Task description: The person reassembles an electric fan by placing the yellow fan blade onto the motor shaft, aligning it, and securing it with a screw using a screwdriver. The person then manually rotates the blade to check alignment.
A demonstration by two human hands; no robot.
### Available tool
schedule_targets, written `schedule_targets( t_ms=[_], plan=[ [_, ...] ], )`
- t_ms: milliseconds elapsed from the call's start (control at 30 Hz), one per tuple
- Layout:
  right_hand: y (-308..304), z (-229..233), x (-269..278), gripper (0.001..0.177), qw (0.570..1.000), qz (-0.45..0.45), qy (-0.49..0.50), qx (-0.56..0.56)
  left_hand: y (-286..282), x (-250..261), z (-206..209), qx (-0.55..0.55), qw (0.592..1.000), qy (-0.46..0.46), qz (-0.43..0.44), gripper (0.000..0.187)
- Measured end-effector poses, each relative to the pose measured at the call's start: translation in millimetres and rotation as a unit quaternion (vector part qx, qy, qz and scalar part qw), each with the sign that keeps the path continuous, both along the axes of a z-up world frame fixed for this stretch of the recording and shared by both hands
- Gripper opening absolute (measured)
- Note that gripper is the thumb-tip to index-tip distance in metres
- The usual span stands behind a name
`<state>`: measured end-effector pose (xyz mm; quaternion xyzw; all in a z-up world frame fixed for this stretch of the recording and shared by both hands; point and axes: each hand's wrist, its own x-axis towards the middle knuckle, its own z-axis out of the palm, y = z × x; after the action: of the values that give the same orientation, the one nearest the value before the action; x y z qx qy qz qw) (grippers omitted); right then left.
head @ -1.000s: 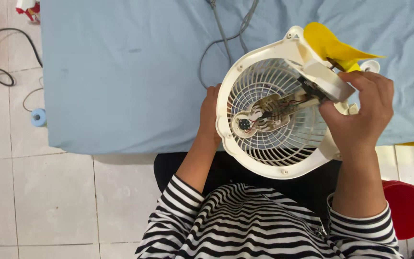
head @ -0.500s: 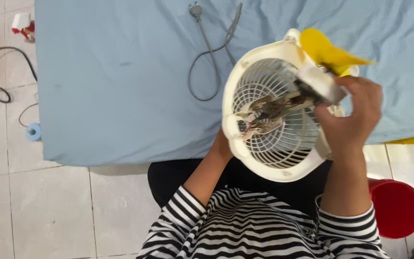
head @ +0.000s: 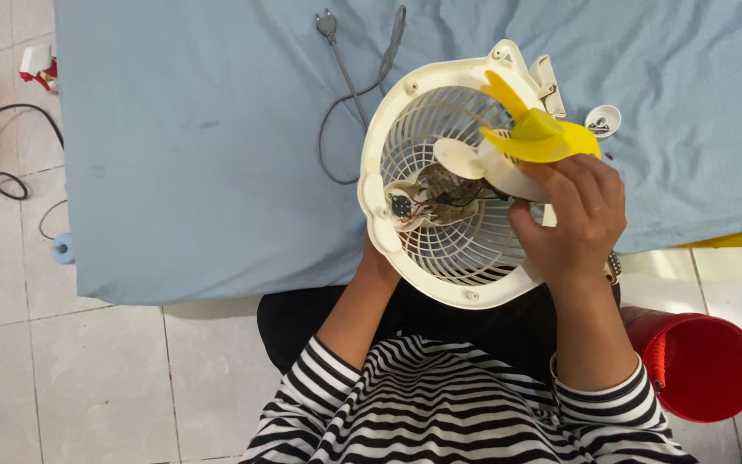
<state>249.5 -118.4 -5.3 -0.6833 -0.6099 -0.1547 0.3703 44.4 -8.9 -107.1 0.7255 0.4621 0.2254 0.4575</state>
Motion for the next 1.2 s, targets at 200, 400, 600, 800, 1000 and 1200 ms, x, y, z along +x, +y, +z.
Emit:
schedule_targets(
  t_ms=[200, 400, 600, 800, 1000, 1200],
  plan=[
    [3, 8, -3, 0.037, 0.998, 0.030, -0.048, -0.005, 4, -7, -2, 0.004, 1.000, 0.027, 0.014, 0.021],
    [6, 13, -13, 0.032, 0.995, 0.069, -0.075, 0.006, 7, -21, -9, 0.011, 0.998, 0.059, 0.024, 0.018],
    [13, 15, -27, 0.031, 0.991, 0.101, -0.082, 0.009, 26, -52, -12, 0.033, 0.991, 0.127, 0.037, 0.016],
    [16, 9, -35, 0.033, 0.991, 0.113, -0.075, -0.003, 21, -93, -21, 0.058, 0.977, 0.199, 0.051, 0.015],
    [11, 6, -36, 0.034, 0.981, 0.166, -0.094, -0.034, 40, -138, 54, 0.263, 0.935, 0.200, 0.132, 0.014],
    [15, 7, -30, 0.039, 0.958, 0.243, -0.121, -0.097, 49, -66, 187, 0.227, 0.974, -0.015, 0.019, 0.011]
  ],
)
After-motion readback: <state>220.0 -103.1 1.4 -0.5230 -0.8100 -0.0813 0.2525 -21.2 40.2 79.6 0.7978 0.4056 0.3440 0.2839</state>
